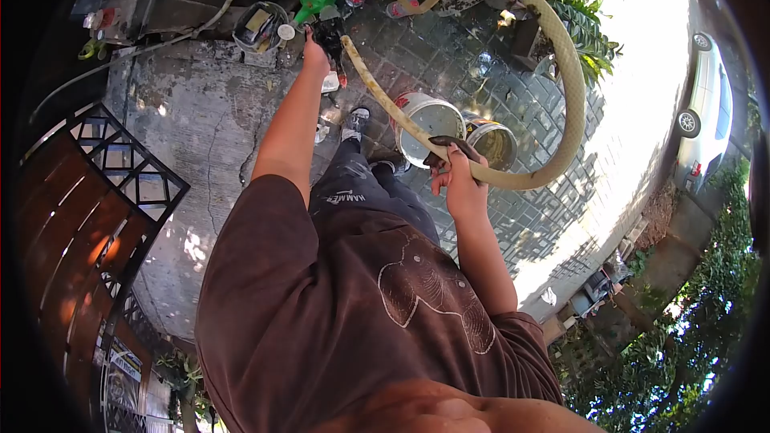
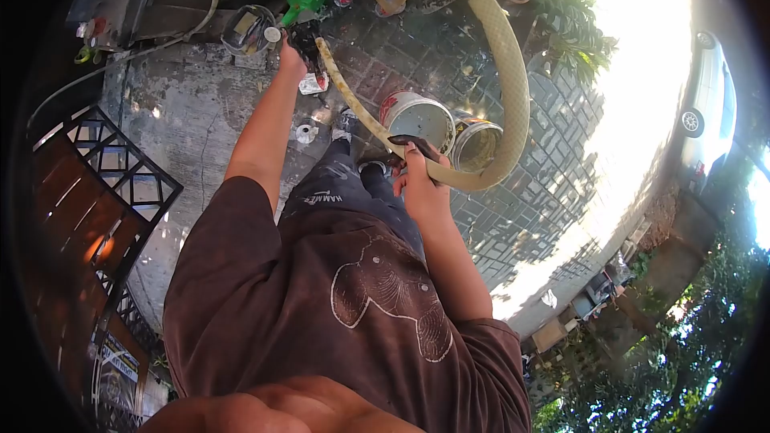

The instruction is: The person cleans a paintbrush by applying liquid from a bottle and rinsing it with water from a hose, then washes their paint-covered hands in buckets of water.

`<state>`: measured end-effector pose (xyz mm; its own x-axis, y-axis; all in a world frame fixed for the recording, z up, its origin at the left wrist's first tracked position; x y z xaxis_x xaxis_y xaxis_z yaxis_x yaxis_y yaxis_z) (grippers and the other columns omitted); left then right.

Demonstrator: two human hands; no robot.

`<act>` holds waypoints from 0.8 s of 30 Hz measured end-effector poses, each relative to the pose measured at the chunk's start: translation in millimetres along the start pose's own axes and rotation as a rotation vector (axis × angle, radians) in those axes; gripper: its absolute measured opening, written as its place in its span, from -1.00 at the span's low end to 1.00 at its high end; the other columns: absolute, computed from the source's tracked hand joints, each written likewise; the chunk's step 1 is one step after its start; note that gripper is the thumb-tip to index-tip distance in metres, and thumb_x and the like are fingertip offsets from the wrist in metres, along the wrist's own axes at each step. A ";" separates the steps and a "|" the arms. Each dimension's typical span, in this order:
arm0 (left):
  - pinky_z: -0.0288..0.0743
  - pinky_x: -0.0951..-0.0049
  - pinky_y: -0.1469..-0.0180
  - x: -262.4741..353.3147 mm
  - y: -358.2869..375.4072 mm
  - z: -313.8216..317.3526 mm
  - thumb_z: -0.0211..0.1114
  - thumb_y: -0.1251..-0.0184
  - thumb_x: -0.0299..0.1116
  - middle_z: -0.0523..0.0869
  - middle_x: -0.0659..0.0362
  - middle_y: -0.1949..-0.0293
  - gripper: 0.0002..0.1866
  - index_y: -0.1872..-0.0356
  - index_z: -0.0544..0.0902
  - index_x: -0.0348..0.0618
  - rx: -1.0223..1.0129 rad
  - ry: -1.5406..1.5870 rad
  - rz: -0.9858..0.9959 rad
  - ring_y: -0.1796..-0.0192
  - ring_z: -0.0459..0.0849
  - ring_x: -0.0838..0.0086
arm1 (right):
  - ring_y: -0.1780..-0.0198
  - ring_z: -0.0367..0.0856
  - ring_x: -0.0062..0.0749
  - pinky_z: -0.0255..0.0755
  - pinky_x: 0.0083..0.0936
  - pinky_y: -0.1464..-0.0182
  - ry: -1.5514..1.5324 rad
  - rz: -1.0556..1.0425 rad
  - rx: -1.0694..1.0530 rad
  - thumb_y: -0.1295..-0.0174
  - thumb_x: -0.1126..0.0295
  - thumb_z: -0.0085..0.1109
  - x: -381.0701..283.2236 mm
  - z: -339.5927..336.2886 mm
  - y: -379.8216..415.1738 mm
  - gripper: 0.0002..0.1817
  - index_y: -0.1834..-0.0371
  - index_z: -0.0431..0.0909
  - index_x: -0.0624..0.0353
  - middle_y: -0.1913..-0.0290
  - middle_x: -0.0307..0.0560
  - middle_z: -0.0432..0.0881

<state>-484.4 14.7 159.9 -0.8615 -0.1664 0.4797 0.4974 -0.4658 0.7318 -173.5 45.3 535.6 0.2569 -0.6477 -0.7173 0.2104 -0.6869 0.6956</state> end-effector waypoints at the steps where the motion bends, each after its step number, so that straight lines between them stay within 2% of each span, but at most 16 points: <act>1: 0.47 0.26 -0.11 0.6 -3.5 -1.7 -0.12 -0.47 0.23 0.68 0.19 0.03 -0.38 -0.09 0.55 -0.14 0.000 0.020 0.005 0.02 0.65 0.29 | 0.50 0.48 -0.47 0.33 -0.60 0.68 -0.004 -0.001 -0.022 -0.35 0.32 -0.01 -0.9 2.9 -0.8 -0.69 0.14 0.57 0.41 0.48 -0.10 0.50; 4: 0.46 0.21 -0.06 1.4 -2.2 -15.2 -0.06 -0.43 0.25 0.67 0.14 0.07 -0.36 -0.05 0.54 -0.19 0.139 -0.092 0.037 0.07 0.63 0.24 | 0.49 0.49 -0.47 0.33 -0.60 0.68 0.009 -0.007 -0.023 -0.35 0.32 -0.02 -3.4 4.7 -0.3 -0.69 0.14 0.57 0.41 0.48 -0.09 0.50; 7: 0.45 0.25 0.02 11.1 7.0 -20.8 0.04 -0.38 0.26 0.65 0.07 0.10 -0.33 -0.04 0.53 -0.25 0.235 -0.198 0.136 0.12 0.61 0.27 | 0.49 0.49 -0.47 0.33 -0.60 0.68 0.031 -0.023 -0.031 -0.35 0.32 -0.02 -6.3 5.5 -1.5 -0.69 0.13 0.57 0.41 0.47 -0.08 0.52; 10: 0.44 0.35 0.05 21.8 3.4 -34.8 0.15 -0.36 0.18 0.63 0.02 0.12 -0.38 0.00 0.54 -0.29 0.345 -0.667 0.213 0.11 0.58 0.35 | 0.49 0.49 -0.46 0.33 -0.60 0.67 0.036 -0.020 -0.014 -0.36 0.32 -0.02 -3.9 3.7 -1.8 -0.68 0.13 0.56 0.41 0.45 -0.06 0.54; 13: 0.40 0.41 0.04 13.1 -5.2 -40.0 0.27 -0.31 0.06 0.63 0.02 0.12 -0.44 0.00 0.54 -0.31 0.314 -0.543 0.144 0.10 0.55 0.40 | 0.49 0.48 -0.56 0.32 -0.64 0.65 0.017 -0.004 -0.053 -0.36 0.30 0.02 -3.4 4.3 -1.9 -0.67 0.10 0.52 0.42 0.41 -0.04 0.56; 16: 0.40 0.41 0.02 10.3 -4.0 -35.8 0.34 -0.27 -0.10 0.64 0.05 0.09 -0.53 -0.01 0.54 -0.28 0.281 -0.347 0.111 0.08 0.57 0.40 | 0.49 0.50 -0.47 0.33 -0.60 0.65 0.049 -0.035 -0.035 -0.36 0.32 -0.02 -2.7 3.6 -1.2 -0.69 0.15 0.56 0.42 0.43 -0.03 0.57; 19: 0.47 0.34 0.06 16.5 -4.1 -17.4 0.38 -0.24 -0.23 0.66 0.12 0.09 -0.59 -0.02 0.55 -0.22 0.076 -0.118 0.221 0.08 0.61 0.39 | 0.49 0.50 -0.46 0.34 -0.60 0.65 0.043 -0.014 -0.007 -0.36 0.31 0.00 0.4 3.5 1.2 -0.69 0.13 0.54 0.42 0.42 -0.01 0.58; 22: 0.55 0.24 0.10 10.1 -3.8 -12.9 0.36 -0.25 -0.34 0.68 0.14 0.10 -0.65 -0.03 0.55 -0.15 0.027 -0.034 0.119 0.07 0.66 0.34 | 0.49 0.50 -0.45 0.34 -0.59 0.65 0.043 0.000 -0.028 -0.35 0.32 0.01 2.4 4.5 2.1 -0.69 0.11 0.53 0.42 0.41 0.00 0.57; 24: 0.60 0.27 0.13 7.0 -2.3 -8.2 0.30 -0.31 -0.35 0.70 0.14 0.16 -0.72 -0.01 0.56 -0.17 -0.008 0.003 0.078 0.16 0.69 0.33 | 0.49 0.50 -0.45 0.34 -0.58 0.65 0.046 -0.004 -0.016 -0.35 0.32 0.01 2.7 5.3 3.6 -0.69 0.10 0.53 0.42 0.41 0.00 0.57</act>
Point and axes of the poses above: each hand's wrist, its own y-axis away from the middle knuckle, its own z-axis out of the palm, x = y × z, the point moved 9 cm from there along -y, towards the middle knuckle
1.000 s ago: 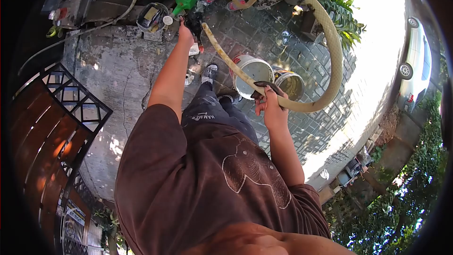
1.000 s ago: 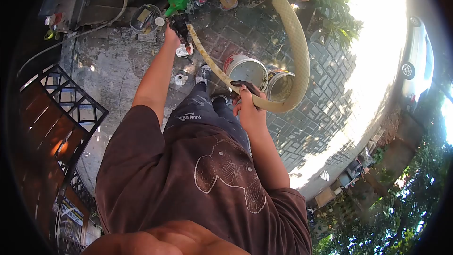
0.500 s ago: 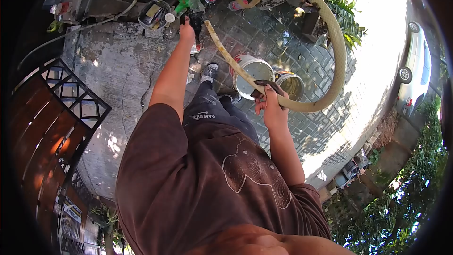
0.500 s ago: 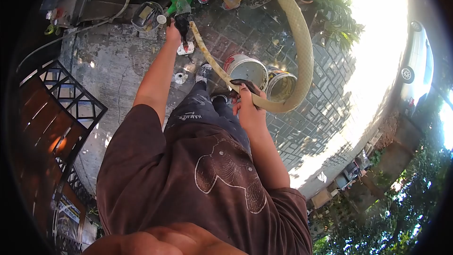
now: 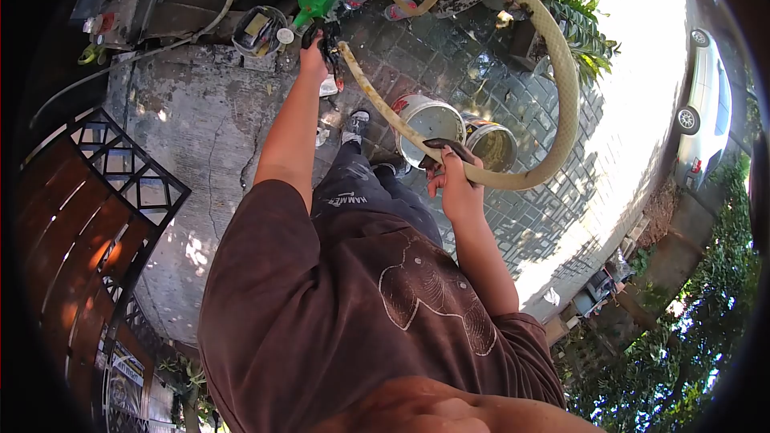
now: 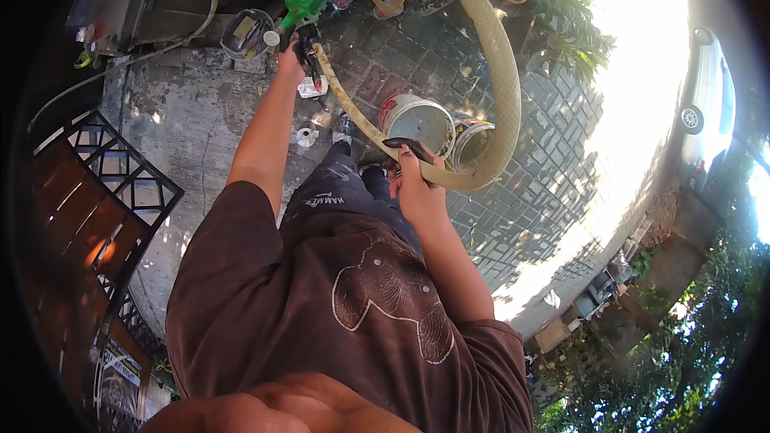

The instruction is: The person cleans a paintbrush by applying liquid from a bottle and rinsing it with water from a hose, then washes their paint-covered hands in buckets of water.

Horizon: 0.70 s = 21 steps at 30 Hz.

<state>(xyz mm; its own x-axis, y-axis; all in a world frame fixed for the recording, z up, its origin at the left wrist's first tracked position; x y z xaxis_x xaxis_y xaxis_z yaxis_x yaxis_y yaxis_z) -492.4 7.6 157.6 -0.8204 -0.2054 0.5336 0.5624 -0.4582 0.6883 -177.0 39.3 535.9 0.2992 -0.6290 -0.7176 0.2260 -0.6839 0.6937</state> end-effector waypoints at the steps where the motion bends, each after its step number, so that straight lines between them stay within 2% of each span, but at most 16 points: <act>1: 0.63 0.28 0.15 -0.9 -0.1 2.0 0.27 -0.35 -0.36 0.71 0.14 0.19 -0.75 0.01 0.56 -0.17 -0.016 0.019 -0.020 0.21 0.71 0.32 | 0.49 0.50 -0.44 0.34 -0.58 0.65 0.001 -0.002 0.006 -0.34 0.33 0.01 0.2 0.6 0.5 -0.69 0.10 0.53 0.42 0.42 0.00 0.57; 4: 0.63 0.20 0.15 -7.0 -1.9 1.7 0.32 -0.29 -0.39 0.71 0.13 0.16 -0.73 0.01 0.57 -0.15 -0.016 0.082 -0.102 0.15 0.72 0.27 | 0.55 0.44 -0.58 0.30 -0.64 0.64 -0.010 -0.005 -0.036 -0.36 0.27 0.01 -2.1 5.2 1.2 -0.68 0.12 0.54 0.37 0.45 -0.08 0.54; 7: 0.64 0.18 0.15 -15.6 -0.5 -0.9 0.33 -0.30 -0.33 0.72 0.13 0.16 -0.72 0.01 0.58 -0.15 -0.008 0.124 -0.243 0.15 0.71 0.28 | 0.55 0.44 -0.59 0.29 -0.63 0.64 -0.049 0.022 0.005 -0.36 0.28 0.00 4.5 2.5 0.4 -0.68 0.12 0.56 0.36 0.46 -0.09 0.54; 10: 0.63 0.21 0.11 -20.9 -10.0 -4.8 0.32 -0.32 -0.26 0.72 0.14 0.14 -0.72 0.03 0.60 -0.11 -0.015 0.113 -0.207 0.10 0.70 0.30 | 0.55 0.43 -0.58 0.28 -0.62 0.64 -0.034 -0.007 -0.036 -0.36 0.28 0.00 -2.7 8.0 1.7 -0.68 0.14 0.58 0.36 0.46 -0.10 0.53; 13: 0.59 0.21 0.04 -34.4 -21.2 -5.5 0.14 -0.42 -0.11 0.71 0.14 0.20 -0.71 0.09 0.61 -0.09 -0.069 0.104 -0.270 0.14 0.68 0.27 | 0.56 0.43 -0.58 0.28 -0.62 0.64 -0.026 -0.007 -0.032 -0.37 0.27 -0.01 -6.1 9.7 3.2 -0.67 0.14 0.57 0.37 0.47 -0.10 0.53; 16: 0.58 0.15 0.08 -40.2 -8.5 7.5 0.05 -0.42 -0.05 0.70 0.11 0.24 -0.67 0.13 0.61 -0.07 -0.113 0.135 -0.323 0.18 0.67 0.21 | 0.55 0.43 -0.59 0.28 -0.62 0.64 -0.020 -0.017 -0.058 -0.37 0.27 0.00 -7.4 11.4 3.2 -0.67 0.14 0.57 0.36 0.48 -0.11 0.53; 19: 0.57 0.09 0.10 -45.2 -5.9 10.0 0.01 -0.41 -0.05 0.69 0.08 0.28 -0.65 0.14 0.61 -0.07 -0.066 0.166 -0.338 0.21 0.65 0.17 | 0.57 0.42 -0.59 0.28 -0.63 0.64 -0.018 -0.011 -0.038 -0.37 0.27 0.00 -2.5 8.8 1.9 -0.67 0.14 0.58 0.37 0.49 -0.11 0.53; 21: 0.57 0.09 0.13 -47.3 -10.6 10.7 0.02 -0.41 -0.07 0.68 0.08 0.30 -0.67 0.17 0.62 -0.07 -0.091 0.191 -0.319 0.23 0.65 0.16 | 0.52 0.46 -0.52 0.31 -0.61 0.64 -0.009 -0.019 -0.045 -0.36 0.31 -0.02 -5.6 10.1 3.2 -0.68 0.13 0.57 0.39 0.45 -0.06 0.55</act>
Point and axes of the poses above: each hand's wrist, its own y-axis away from the middle knuckle, its own z-axis out of the palm, x = y × z, the point moved 9 cm from there along -y, towards the middle knuckle
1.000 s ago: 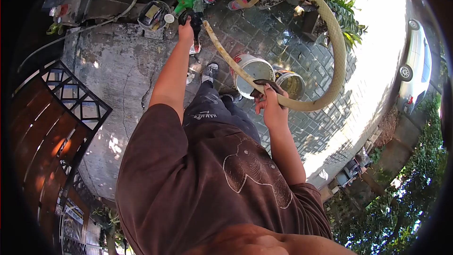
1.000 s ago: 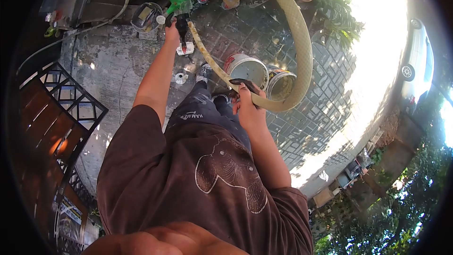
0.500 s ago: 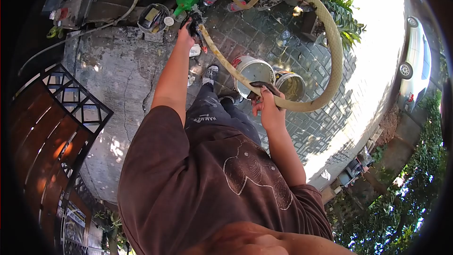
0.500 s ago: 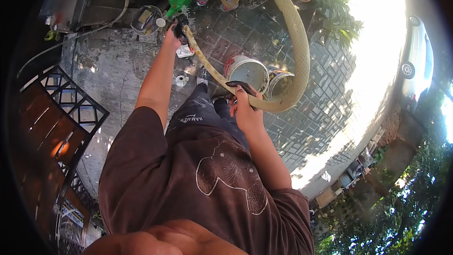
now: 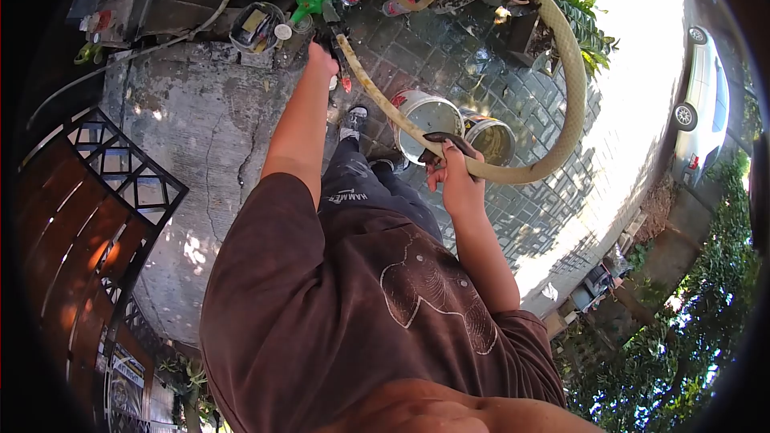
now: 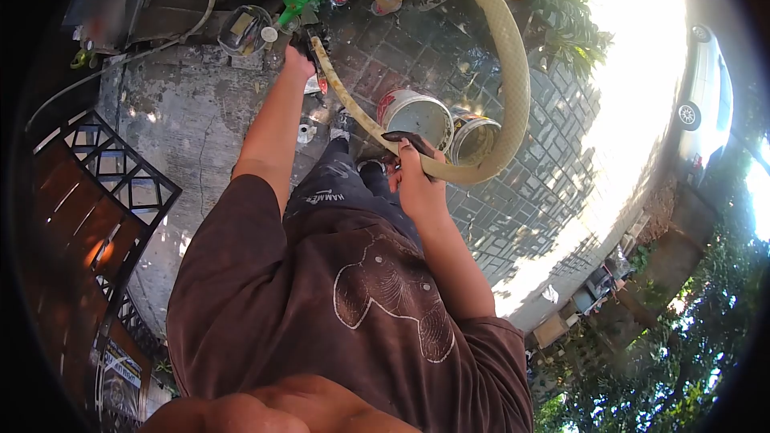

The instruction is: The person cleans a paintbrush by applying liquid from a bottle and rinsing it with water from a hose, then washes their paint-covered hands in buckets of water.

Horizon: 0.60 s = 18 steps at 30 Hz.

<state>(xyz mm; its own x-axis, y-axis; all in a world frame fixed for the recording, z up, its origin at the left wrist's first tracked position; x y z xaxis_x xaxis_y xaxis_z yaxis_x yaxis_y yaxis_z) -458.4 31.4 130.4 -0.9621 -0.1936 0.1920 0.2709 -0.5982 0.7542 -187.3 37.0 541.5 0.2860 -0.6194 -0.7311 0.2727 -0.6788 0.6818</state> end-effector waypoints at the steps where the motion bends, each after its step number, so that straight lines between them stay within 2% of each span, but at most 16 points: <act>1: 0.58 0.09 0.14 -0.3 -3.9 -1.2 0.02 -0.40 -0.08 0.68 0.08 0.31 -0.68 0.19 0.63 -0.08 -0.016 0.010 0.009 0.24 0.65 0.15 | 0.50 0.48 -0.48 0.32 -0.60 0.65 0.005 -0.005 -0.004 -0.36 0.32 -0.02 -1.4 0.7 0.4 -0.69 0.13 0.57 0.41 0.43 -0.03 0.57; 4: 0.58 0.09 0.16 -4.9 -3.0 -2.6 0.01 -0.41 -0.10 0.68 0.08 0.31 -0.68 0.21 0.63 -0.08 0.022 -0.046 -0.048 0.24 0.65 0.16 | 0.50 0.48 -0.47 0.32 -0.59 0.64 0.005 0.010 0.007 -0.35 0.33 -0.02 0.6 1.1 0.6 -0.69 0.12 0.56 0.41 0.43 -0.03 0.57; 7: 0.55 0.27 0.26 -5.5 -8.8 -0.9 0.19 -0.34 -0.15 0.71 0.20 0.28 -0.79 0.23 0.65 -0.01 -0.023 -0.107 -0.044 0.26 0.65 0.34 | 0.49 0.49 -0.46 0.33 -0.59 0.64 0.014 0.023 -0.022 -0.36 0.33 -0.02 2.0 1.3 -0.4 -0.69 0.12 0.56 0.40 0.42 -0.02 0.57; 10: 0.52 0.40 0.38 -1.7 -21.0 -14.5 0.33 -0.26 -0.23 0.71 0.25 0.33 -0.83 0.22 0.65 -0.03 0.047 -0.167 -0.015 0.34 0.66 0.42 | 0.49 0.49 -0.47 0.33 -0.59 0.64 0.002 0.016 0.004 -0.36 0.32 -0.01 -2.1 2.5 -0.4 -0.69 0.12 0.56 0.40 0.41 -0.02 0.58; 13: 0.62 0.26 0.19 4.6 -19.0 -19.4 0.24 -0.35 -0.24 0.69 0.18 0.37 -0.81 0.20 0.62 -0.13 0.151 -0.176 0.069 0.31 0.67 0.32 | 0.48 0.49 -0.48 0.33 -0.59 0.64 0.008 0.012 0.019 -0.36 0.32 -0.01 -3.9 1.4 -2.8 -0.70 0.12 0.56 0.40 0.40 -0.02 0.58; 18: 0.62 0.29 0.18 -1.5 -23.2 -7.4 0.19 -0.37 -0.25 0.69 0.22 0.36 -0.83 0.20 0.61 -0.10 0.070 -0.091 0.001 0.31 0.67 0.36 | 0.47 0.49 -0.48 0.34 -0.60 0.63 0.014 0.017 0.046 -0.37 0.32 -0.01 -3.9 -0.9 -6.1 -0.69 0.12 0.56 0.41 0.40 -0.03 0.58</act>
Point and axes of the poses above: each hand's wrist, its own y-axis away from the middle knuckle, its own z-axis out of the palm, x = y × z, the point moved 9 cm from there along -y, towards the middle knuckle
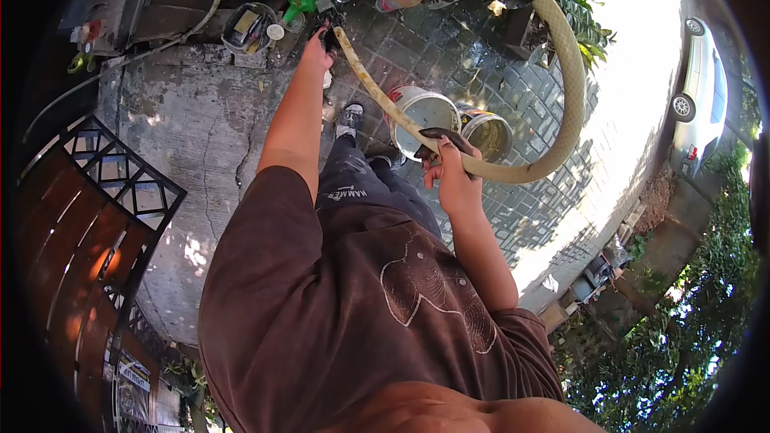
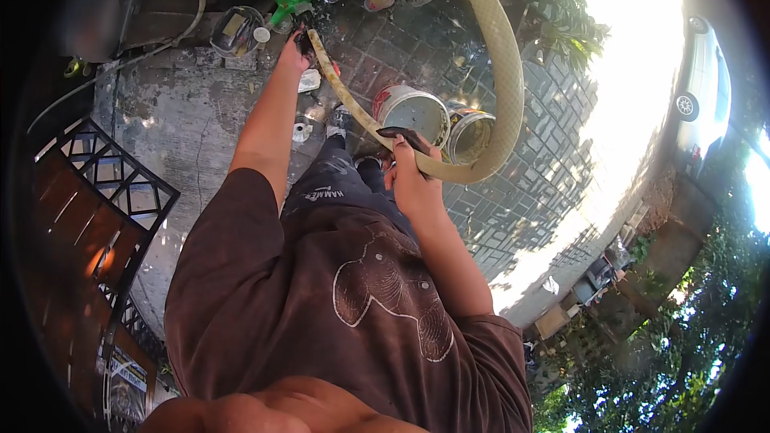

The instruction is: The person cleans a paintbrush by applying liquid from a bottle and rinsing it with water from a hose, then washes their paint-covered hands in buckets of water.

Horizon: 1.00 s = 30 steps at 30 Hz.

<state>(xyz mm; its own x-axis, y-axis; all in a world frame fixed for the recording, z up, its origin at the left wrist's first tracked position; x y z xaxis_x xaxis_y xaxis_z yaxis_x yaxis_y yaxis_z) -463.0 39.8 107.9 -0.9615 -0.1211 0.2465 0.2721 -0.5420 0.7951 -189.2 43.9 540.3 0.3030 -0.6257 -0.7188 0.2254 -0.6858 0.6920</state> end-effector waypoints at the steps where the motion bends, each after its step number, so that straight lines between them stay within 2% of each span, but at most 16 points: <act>1: 0.62 0.29 0.18 -1.0 3.8 7.3 0.17 -0.38 -0.26 0.69 0.23 0.36 -0.84 0.20 0.61 -0.09 -0.032 0.031 -0.017 0.31 0.67 0.37 | 0.47 0.49 -0.48 0.34 -0.60 0.63 0.011 0.000 -0.008 -0.37 0.32 -0.01 -0.1 -0.2 -0.6 -0.69 0.12 0.56 0.41 0.40 -0.03 0.58; 7: 0.61 0.28 0.19 10.6 23.4 29.8 0.08 -0.41 -0.25 0.71 0.21 0.33 -0.81 0.21 0.61 -0.08 -0.021 0.121 0.050 0.30 0.68 0.36 | 0.44 0.49 -0.49 0.34 -0.60 0.63 0.031 -0.021 -0.015 -0.37 0.33 -0.01 -2.0 0.8 -3.9 -0.69 0.11 0.57 0.40 0.38 -0.03 0.58; 10: 0.61 0.27 0.19 6.1 5.8 21.7 0.08 -0.41 -0.24 0.71 0.20 0.32 -0.80 0.21 0.61 -0.07 -0.060 0.063 0.035 0.29 0.67 0.36 | 0.66 0.38 -0.64 0.23 -0.66 0.64 0.023 -0.008 0.013 -0.37 0.26 0.01 1.3 0.5 -6.0 -0.68 0.14 0.57 0.35 0.50 -0.14 0.53; 13: 0.62 0.40 0.32 0.9 -7.7 9.3 0.17 -0.40 -0.24 0.73 0.26 0.27 -0.84 0.18 0.63 -0.04 0.005 0.011 0.005 0.27 0.72 0.38 | 0.66 0.38 -0.63 0.24 -0.66 0.63 0.038 0.001 0.061 -0.37 0.25 0.02 -0.7 0.6 -5.0 -0.68 0.12 0.55 0.35 0.49 -0.14 0.53; 16: 0.59 0.41 0.36 10.4 9.3 8.0 0.31 -0.31 -0.33 0.70 0.24 0.27 -0.84 0.15 0.62 -0.09 0.223 -0.166 0.122 0.29 0.70 0.38 | 0.42 0.51 -0.46 0.34 -0.59 0.62 0.051 0.015 0.022 -0.37 0.31 0.01 -2.2 4.0 -5.7 -0.68 0.07 0.53 0.40 0.30 0.00 0.58; 22: 0.60 0.25 0.28 12.8 11.0 19.7 0.40 -0.23 -0.35 0.69 0.18 0.23 -0.68 0.04 0.57 -0.19 0.204 -0.187 0.231 0.27 0.71 0.34 | 0.42 0.52 -0.47 0.34 -0.58 0.62 0.060 0.038 0.084 -0.37 0.30 0.00 7.1 -1.8 -4.4 -0.67 0.06 0.51 0.42 0.31 0.00 0.58; 25: 0.61 0.18 0.23 12.0 13.6 23.4 0.40 -0.24 -0.34 0.70 0.18 0.21 -0.68 0.03 0.56 -0.14 0.156 -0.129 0.202 0.22 0.72 0.32 | 0.41 0.53 -0.49 0.34 -0.59 0.62 0.085 0.011 0.027 -0.37 0.30 -0.01 6.2 -4.0 -11.0 -0.67 0.06 0.53 0.39 0.31 -0.02 0.59; 30: 0.63 0.14 0.18 12.8 17.4 18.0 0.40 -0.23 -0.33 0.71 0.17 0.18 -0.68 0.01 0.56 0.00 0.128 -0.082 0.142 0.19 0.72 0.30 | 0.45 0.55 -0.56 0.32 -0.62 0.63 0.225 -0.067 0.082 -0.38 0.26 -0.04 7.7 -20.8 -28.0 -0.67 0.06 0.55 0.33 0.40 -0.09 0.59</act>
<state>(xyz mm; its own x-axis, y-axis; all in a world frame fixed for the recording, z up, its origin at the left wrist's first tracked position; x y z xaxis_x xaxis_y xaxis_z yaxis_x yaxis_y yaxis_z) -469.9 43.8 134.9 -0.9082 -0.1183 0.4014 0.4126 -0.4130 0.8119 -174.0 66.0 516.8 0.4902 -0.4857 -0.7237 0.1788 -0.7566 0.6289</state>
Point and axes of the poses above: each hand's wrist, its own y-axis away from the middle knuckle, its own z-axis out of the palm, x = y × z, the point moved 9 cm from there along -y, towards the middle knuckle
